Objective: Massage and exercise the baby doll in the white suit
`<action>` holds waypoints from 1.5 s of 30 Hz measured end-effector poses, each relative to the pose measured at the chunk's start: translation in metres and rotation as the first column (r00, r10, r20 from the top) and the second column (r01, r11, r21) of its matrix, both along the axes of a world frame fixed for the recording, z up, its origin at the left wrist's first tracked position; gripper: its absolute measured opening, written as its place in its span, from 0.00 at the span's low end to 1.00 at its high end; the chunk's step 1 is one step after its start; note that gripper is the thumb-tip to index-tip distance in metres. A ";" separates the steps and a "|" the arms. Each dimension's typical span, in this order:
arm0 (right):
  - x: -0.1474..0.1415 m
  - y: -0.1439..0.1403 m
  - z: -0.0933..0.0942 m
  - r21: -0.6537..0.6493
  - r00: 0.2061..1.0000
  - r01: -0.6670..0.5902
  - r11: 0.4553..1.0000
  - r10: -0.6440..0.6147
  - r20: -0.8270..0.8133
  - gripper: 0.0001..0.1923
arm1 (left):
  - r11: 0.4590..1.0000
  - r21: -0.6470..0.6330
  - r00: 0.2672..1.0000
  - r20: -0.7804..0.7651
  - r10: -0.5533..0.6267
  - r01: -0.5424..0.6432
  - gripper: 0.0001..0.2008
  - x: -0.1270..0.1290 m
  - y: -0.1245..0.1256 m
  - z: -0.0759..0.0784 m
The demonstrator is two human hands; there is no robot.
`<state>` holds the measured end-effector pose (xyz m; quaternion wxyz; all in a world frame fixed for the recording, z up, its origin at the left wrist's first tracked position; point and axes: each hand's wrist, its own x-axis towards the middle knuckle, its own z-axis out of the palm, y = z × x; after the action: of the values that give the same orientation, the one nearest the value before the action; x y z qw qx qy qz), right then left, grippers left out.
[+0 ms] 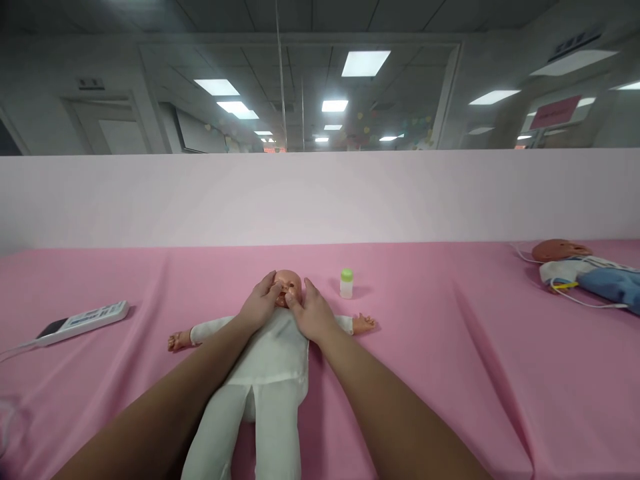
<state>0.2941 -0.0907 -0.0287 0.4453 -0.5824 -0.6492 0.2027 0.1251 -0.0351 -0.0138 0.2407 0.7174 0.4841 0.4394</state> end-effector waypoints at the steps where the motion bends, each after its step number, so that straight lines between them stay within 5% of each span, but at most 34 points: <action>1: 0.000 0.000 0.001 -0.029 0.999 -0.042 0.999 0.041 -0.024 0.42 | 0.999 -0.034 0.999 0.029 -0.015 0.016 0.30 0.002 -0.002 0.003; 9: 0.005 0.004 0.009 0.045 0.860 -0.237 0.970 0.231 -0.456 0.25 | 0.966 -0.240 0.979 0.195 -0.053 0.100 0.29 0.002 -0.018 0.015; 16: -0.006 0.007 0.009 0.010 0.725 -0.153 0.988 0.119 -0.678 0.27 | 0.951 -0.297 0.922 0.385 0.033 0.090 0.25 0.016 -0.020 0.013; 24: -0.006 0.021 0.003 0.024 0.739 -0.064 0.998 0.064 -0.671 0.27 | 0.930 -0.299 0.798 0.602 0.011 0.213 0.27 0.030 -0.010 0.000; 29: -0.001 0.034 -0.009 0.076 0.797 -0.010 0.997 0.054 -0.602 0.20 | 0.937 -0.306 0.772 0.632 0.068 0.169 0.19 0.034 -0.007 -0.003; 37: 0.002 0.025 -0.012 0.036 0.584 -0.215 0.976 0.158 -0.796 0.24 | 0.932 -0.327 0.760 0.642 0.097 0.157 0.18 0.029 -0.014 -0.003; 45: 0.003 0.009 -0.002 0.111 0.629 -0.187 0.976 0.206 -0.749 0.24 | 0.937 -0.259 0.799 0.601 -0.035 0.235 0.26 0.025 -0.024 0.002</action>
<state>0.2969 -0.0813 -0.0306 0.6567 -0.3656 -0.4661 0.4668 0.1500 -0.0587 -0.0114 0.5227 0.5304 0.3976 0.5360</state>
